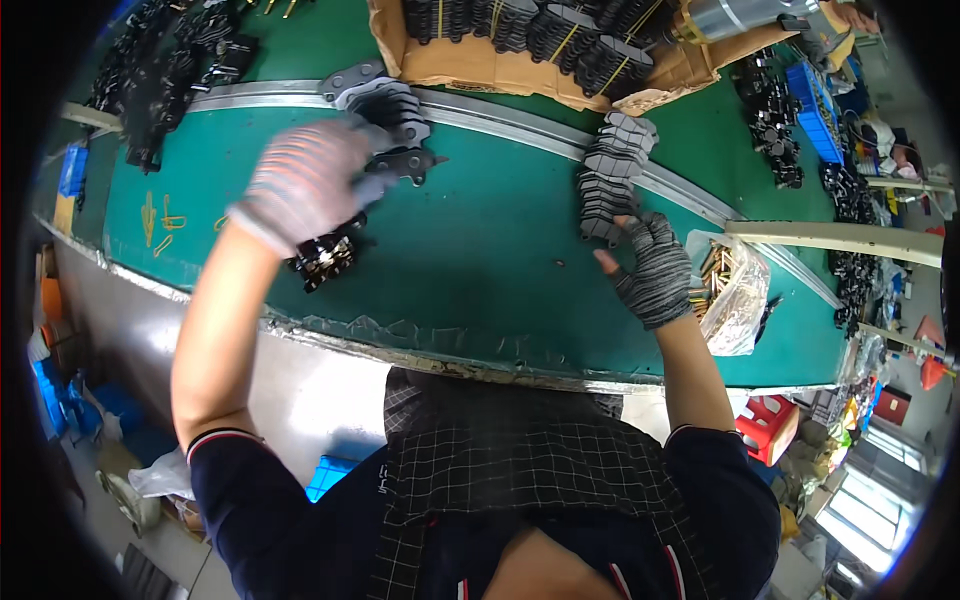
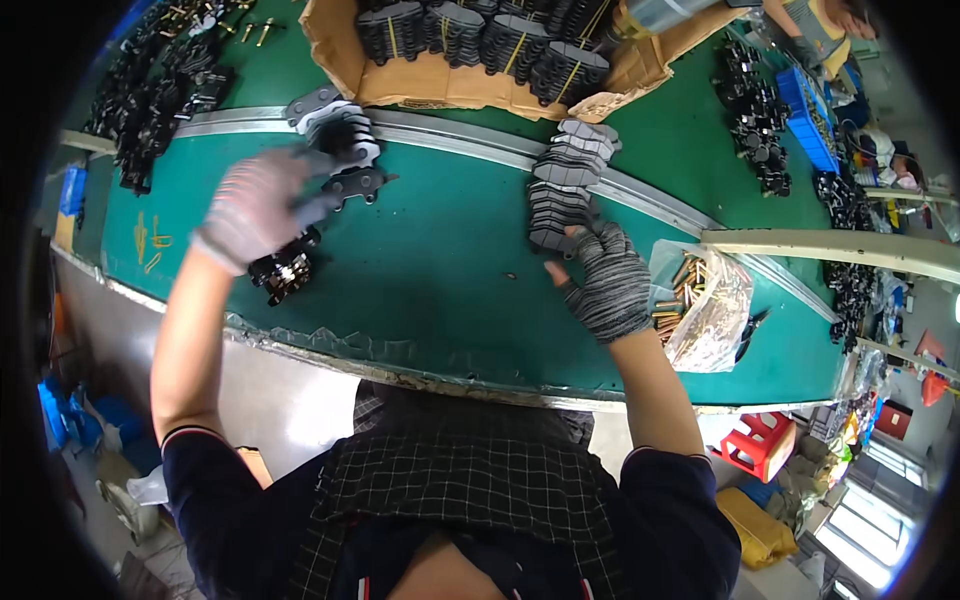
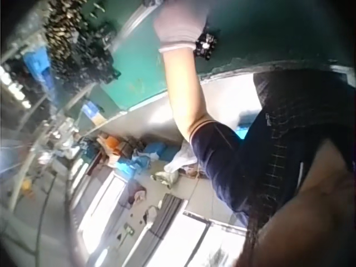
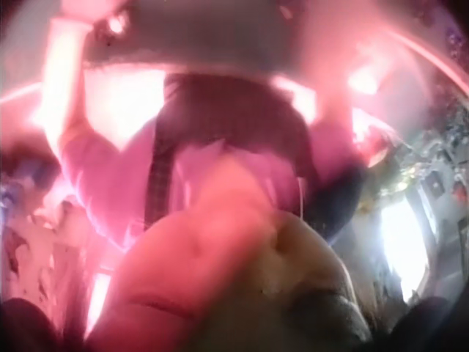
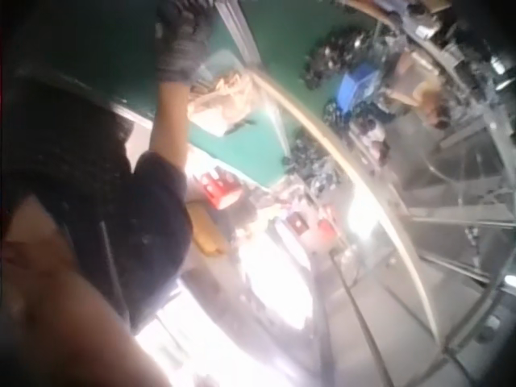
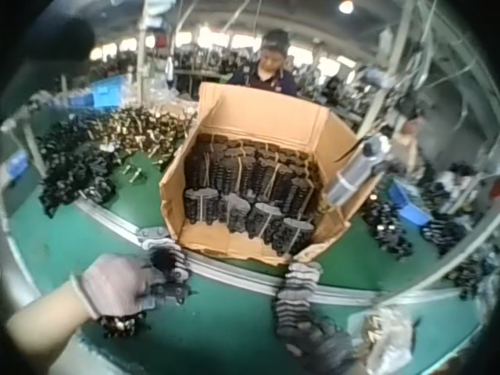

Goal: Assembling small mechanical components using an electric screwdriver at a factory workstation.

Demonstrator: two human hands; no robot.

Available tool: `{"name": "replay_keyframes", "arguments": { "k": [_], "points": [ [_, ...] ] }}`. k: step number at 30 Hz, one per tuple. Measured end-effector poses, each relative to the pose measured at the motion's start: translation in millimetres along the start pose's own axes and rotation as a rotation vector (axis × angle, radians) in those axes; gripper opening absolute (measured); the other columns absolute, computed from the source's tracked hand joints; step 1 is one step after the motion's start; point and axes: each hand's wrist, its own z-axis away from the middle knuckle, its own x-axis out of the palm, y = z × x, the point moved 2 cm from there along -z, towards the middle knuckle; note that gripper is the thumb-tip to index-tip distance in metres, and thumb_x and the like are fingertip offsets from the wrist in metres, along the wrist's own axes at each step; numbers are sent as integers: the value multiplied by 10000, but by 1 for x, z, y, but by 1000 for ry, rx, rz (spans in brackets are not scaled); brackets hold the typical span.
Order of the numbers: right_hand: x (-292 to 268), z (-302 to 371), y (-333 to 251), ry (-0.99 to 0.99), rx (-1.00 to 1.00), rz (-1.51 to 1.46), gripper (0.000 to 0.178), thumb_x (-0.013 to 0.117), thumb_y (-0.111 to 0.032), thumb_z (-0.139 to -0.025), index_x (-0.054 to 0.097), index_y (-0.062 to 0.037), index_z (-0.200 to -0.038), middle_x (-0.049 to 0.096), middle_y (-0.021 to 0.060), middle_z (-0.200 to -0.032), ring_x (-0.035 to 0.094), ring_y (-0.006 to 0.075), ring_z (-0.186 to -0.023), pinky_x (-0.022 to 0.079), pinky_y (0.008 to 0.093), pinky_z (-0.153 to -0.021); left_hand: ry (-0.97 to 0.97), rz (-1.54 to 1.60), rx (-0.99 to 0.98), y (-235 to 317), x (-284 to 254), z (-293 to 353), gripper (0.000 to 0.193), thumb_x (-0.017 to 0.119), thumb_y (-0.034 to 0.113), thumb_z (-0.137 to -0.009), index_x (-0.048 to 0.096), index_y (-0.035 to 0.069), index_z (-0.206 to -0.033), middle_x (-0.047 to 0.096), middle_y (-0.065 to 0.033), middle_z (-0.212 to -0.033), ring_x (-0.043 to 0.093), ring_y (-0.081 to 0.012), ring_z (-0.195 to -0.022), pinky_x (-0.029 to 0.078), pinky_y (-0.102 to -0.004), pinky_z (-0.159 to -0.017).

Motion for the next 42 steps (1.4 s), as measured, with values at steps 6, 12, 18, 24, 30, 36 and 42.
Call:
{"name": "replay_keyframes", "arguments": {
  "k": [6, 12, 18, 24, 30, 36, 42],
  "points": [
    [16, 13, 16, -28, -33, 50, 347, 724, -185, -742, 617, -86, -1057, 606, 151, -1009, 609, 340, -908, 512, 426, -737, -173, -162, -113, 16, 42, -11, 349, 673, 295, -787, 596, 58, -1031, 630, -188, -935, 619, -363, -857, 504, -435, -736],
    [27, 30, 0, -98, 32, -150, 388, 732, -216, -770, 595, -97, -1114, 642, 144, -979, 630, 352, -846, 520, 414, -711, -149, -55, 43, 89, 58, 6, 278, 703, 212, -732, 601, 109, -970, 621, -147, -962, 618, -347, -826, 502, -427, -722],
    [31, 32, -34, -38, -134, -372, 374, 692, -232, -816, 587, -98, -1149, 664, 152, -952, 643, 341, -828, 517, 415, -725, 194, 289, 259, 142, 93, 27, 287, 721, 186, -713, 620, 122, -973, 605, -103, -904, 604, -321, -798, 494, -431, -710],
    [30, 44, -39, -97, -91, -450, 344, 676, -272, -835, 601, -101, -1124, 649, 151, -986, 632, 327, -864, 504, 414, -758, 455, 95, 119, 116, 62, 54, 349, 735, 152, -703, 623, 85, -1027, 607, -125, -941, 584, -326, -914, 488, -401, -786],
    [17, 39, -48, -242, -161, -306, 345, 714, -252, -798, 616, -81, -1080, 623, 134, -967, 619, 318, -854, 504, 398, -737, 325, 240, -380, 13, 58, 95, 445, 751, 106, -712, 581, 60, -1120, 632, -144, -983, 608, -329, -954, 495, -411, -840],
    [27, 32, -40, -338, -93, -474, 314, 769, -158, -736, 639, -50, -1001, 610, 114, -919, 611, 300, -802, 505, 372, -695, 217, 235, -92, 94, 66, 26, 415, 729, 183, -750, 575, 132, -1131, 651, -112, -999, 638, -291, -915, 511, -390, -807],
    [21, 38, -38, -280, -128, -473, 306, 761, -203, -745, 656, -74, -1002, 611, 120, -931, 613, 309, -837, 508, 385, -727, 586, 139, 297, 135, 57, 1, 428, 722, 247, -754, 588, 129, -1143, 630, -121, -994, 608, -328, -893, 502, -417, -769]
  ]
}}
